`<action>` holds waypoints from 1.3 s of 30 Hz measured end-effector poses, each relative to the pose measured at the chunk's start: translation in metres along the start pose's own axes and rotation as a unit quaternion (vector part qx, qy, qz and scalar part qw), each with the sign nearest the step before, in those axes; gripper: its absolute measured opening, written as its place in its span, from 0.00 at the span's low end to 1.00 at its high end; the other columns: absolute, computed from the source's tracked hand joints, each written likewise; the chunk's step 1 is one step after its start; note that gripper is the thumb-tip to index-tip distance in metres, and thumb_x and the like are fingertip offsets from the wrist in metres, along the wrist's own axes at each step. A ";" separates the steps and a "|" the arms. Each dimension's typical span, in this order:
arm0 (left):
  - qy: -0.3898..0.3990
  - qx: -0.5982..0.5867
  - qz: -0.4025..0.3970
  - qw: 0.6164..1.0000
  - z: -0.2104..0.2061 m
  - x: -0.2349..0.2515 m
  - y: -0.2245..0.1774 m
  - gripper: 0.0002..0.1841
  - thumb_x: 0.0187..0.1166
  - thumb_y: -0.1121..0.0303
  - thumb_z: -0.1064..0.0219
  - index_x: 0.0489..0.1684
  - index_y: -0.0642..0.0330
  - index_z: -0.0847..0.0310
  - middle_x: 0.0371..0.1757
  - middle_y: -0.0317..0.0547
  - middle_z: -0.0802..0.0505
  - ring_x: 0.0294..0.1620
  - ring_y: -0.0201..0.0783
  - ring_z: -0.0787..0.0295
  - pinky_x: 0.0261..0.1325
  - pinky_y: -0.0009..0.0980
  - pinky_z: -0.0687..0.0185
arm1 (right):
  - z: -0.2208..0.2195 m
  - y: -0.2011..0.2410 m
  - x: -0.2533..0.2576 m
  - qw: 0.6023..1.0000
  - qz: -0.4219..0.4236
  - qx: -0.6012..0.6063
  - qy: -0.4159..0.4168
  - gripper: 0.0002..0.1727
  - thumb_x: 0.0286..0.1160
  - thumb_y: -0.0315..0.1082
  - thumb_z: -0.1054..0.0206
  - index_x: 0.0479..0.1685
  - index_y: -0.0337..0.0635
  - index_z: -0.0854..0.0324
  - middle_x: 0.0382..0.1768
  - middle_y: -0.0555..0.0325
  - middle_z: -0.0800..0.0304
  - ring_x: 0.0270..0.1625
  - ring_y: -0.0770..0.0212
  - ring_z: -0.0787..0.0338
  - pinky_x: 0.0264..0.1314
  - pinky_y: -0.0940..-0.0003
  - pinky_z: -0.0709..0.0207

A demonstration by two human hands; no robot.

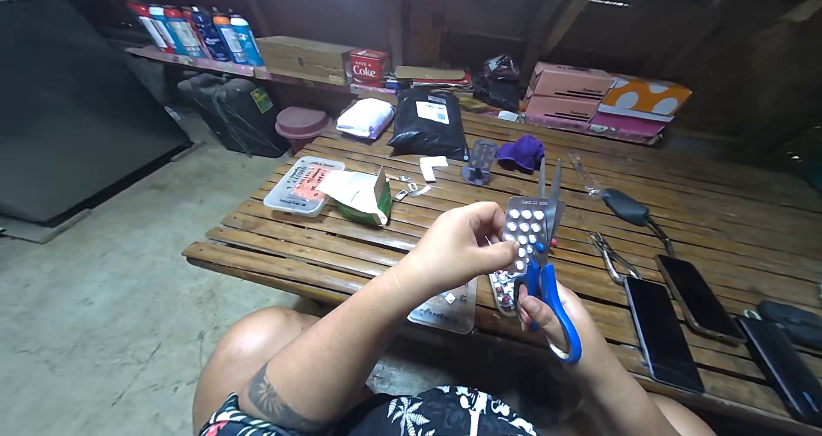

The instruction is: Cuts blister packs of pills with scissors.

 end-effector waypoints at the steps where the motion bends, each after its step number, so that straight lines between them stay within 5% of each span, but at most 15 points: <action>1: 0.000 -0.002 0.000 1.000 0.000 0.000 0.000 0.03 0.74 0.74 0.30 0.35 0.59 0.18 0.28 0.37 0.09 0.27 0.26 0.12 0.35 0.21 0.14 | 0.000 0.000 0.000 1.000 0.000 -0.004 -0.001 0.22 0.77 0.62 0.34 0.43 0.52 0.21 0.25 0.76 0.21 0.26 0.81 0.20 0.32 0.84 0.22; 12: 0.005 0.019 -0.013 1.000 0.002 0.001 0.002 0.05 0.77 0.72 0.29 0.44 0.61 0.17 0.35 0.37 0.07 0.32 0.26 0.10 0.40 0.23 0.12 | 0.005 0.003 0.000 1.000 -0.007 -0.001 -0.018 0.22 0.75 0.62 0.32 0.45 0.53 0.20 0.27 0.76 0.18 0.28 0.81 0.18 0.33 0.83 0.20; 16: -0.039 0.026 -0.057 0.997 0.015 -0.001 -0.010 0.04 0.79 0.73 0.31 0.44 0.62 0.16 0.34 0.38 0.07 0.32 0.27 0.10 0.39 0.24 0.11 | -0.003 -0.001 0.001 0.999 -0.006 -0.018 0.040 0.31 0.74 0.67 0.34 0.54 0.48 0.23 0.36 0.73 0.16 0.38 0.78 0.15 0.42 0.81 0.19; 22: -0.136 -0.085 -0.107 0.981 0.044 -0.008 -0.023 0.03 0.81 0.75 0.32 0.46 0.60 0.17 0.37 0.40 0.07 0.35 0.31 0.08 0.44 0.29 0.08 | -0.020 -0.011 -0.004 0.991 -0.059 -0.053 0.107 0.39 0.67 0.72 0.32 0.57 0.44 0.25 0.39 0.72 0.17 0.41 0.81 0.17 0.43 0.83 0.20; 29: -0.118 -0.187 -0.103 0.970 0.036 -0.006 -0.017 0.02 0.80 0.78 0.33 0.42 0.61 0.17 0.35 0.43 0.07 0.33 0.32 0.08 0.43 0.29 0.07 | -0.025 -0.008 -0.005 0.990 -0.039 -0.062 0.120 0.34 0.68 0.70 0.31 0.53 0.47 0.23 0.35 0.74 0.18 0.35 0.83 0.19 0.37 0.87 0.24; 39: -0.113 -0.176 -0.065 0.976 0.020 -0.003 -0.006 0.02 0.80 0.77 0.32 0.40 0.60 0.18 0.35 0.40 0.09 0.35 0.30 0.09 0.45 0.28 0.09 | -0.021 -0.005 -0.004 0.993 -0.028 -0.040 0.108 0.30 0.71 0.67 0.31 0.49 0.48 0.23 0.33 0.74 0.20 0.33 0.83 0.20 0.35 0.86 0.24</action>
Point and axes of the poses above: each hand's wrist, its own x-axis towards the middle knuckle, its own z-axis out of the back of the hand, y = z × x, the point moved 10 cm from there along x, towards the middle knuckle
